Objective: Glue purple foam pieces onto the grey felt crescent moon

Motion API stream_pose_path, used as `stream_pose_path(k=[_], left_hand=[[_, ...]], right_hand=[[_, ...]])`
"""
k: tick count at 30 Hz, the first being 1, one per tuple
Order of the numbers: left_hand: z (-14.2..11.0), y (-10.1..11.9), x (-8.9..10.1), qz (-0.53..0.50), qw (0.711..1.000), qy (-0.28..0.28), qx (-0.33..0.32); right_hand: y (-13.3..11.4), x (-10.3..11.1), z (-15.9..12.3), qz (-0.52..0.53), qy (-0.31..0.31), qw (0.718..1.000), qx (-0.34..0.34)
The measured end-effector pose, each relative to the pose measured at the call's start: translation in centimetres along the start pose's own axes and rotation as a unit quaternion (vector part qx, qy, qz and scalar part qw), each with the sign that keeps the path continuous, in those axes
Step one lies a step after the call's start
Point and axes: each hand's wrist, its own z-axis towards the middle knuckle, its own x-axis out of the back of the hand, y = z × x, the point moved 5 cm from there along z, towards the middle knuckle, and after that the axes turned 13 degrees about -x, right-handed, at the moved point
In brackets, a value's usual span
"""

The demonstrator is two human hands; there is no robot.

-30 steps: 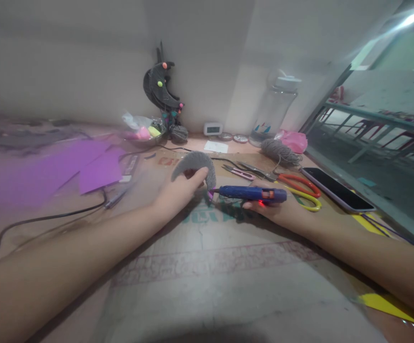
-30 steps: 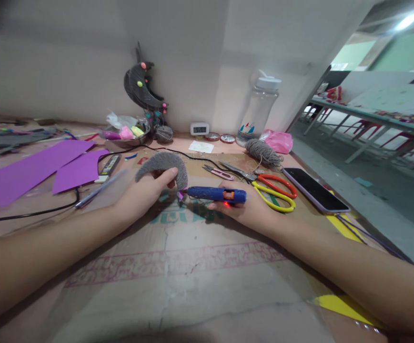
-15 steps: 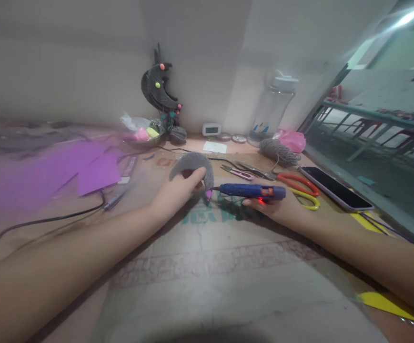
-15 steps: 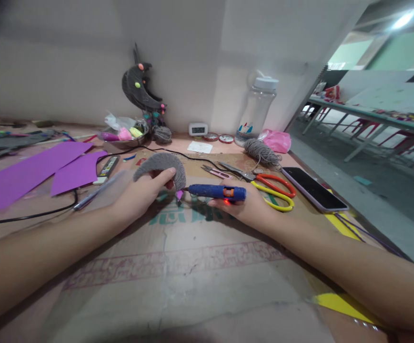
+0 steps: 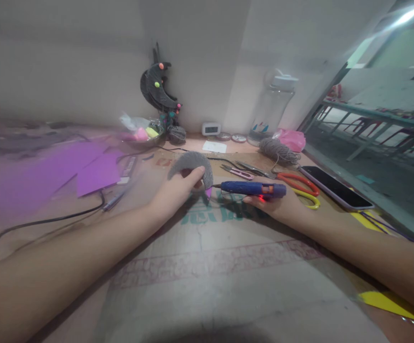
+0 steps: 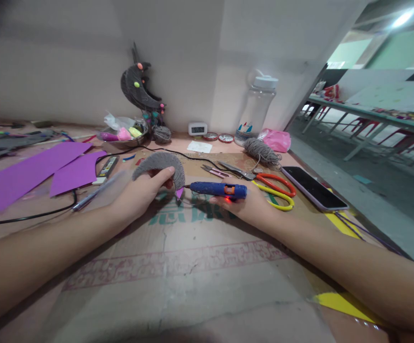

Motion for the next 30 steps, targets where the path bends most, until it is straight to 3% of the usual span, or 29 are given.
stream_pose_path(k=[9,13,21,25,30], left_hand=[[0.0,0.5,0.1,-0.01,0.999,0.01,-0.042],[0.0,0.1,0.1,-0.024,1.0,0.001,-0.009],[0.1,-0.4,-0.3,-0.052,0.998,-0.003,0.022],[0.1,-0.6,-0.4,-0.046,0.998,0.013,0.035],[0.2,-0.6,-0.5,-0.054,0.998,0.013,0.02]], right_hand=[[0.8,-0.3,0.3,0.015,0.02,1.0,-0.003],[0.6,-0.1,0.3,0.019,0.025,0.999,0.008],[-0.5,2.5,0.8,0.133,0.064,0.988,-0.038],[-0.8,3.8,1.2,0.199,0.101,0.974,-0.029],[-1.8,4.6,3.8,0.181,0.116,0.976,-0.04]])
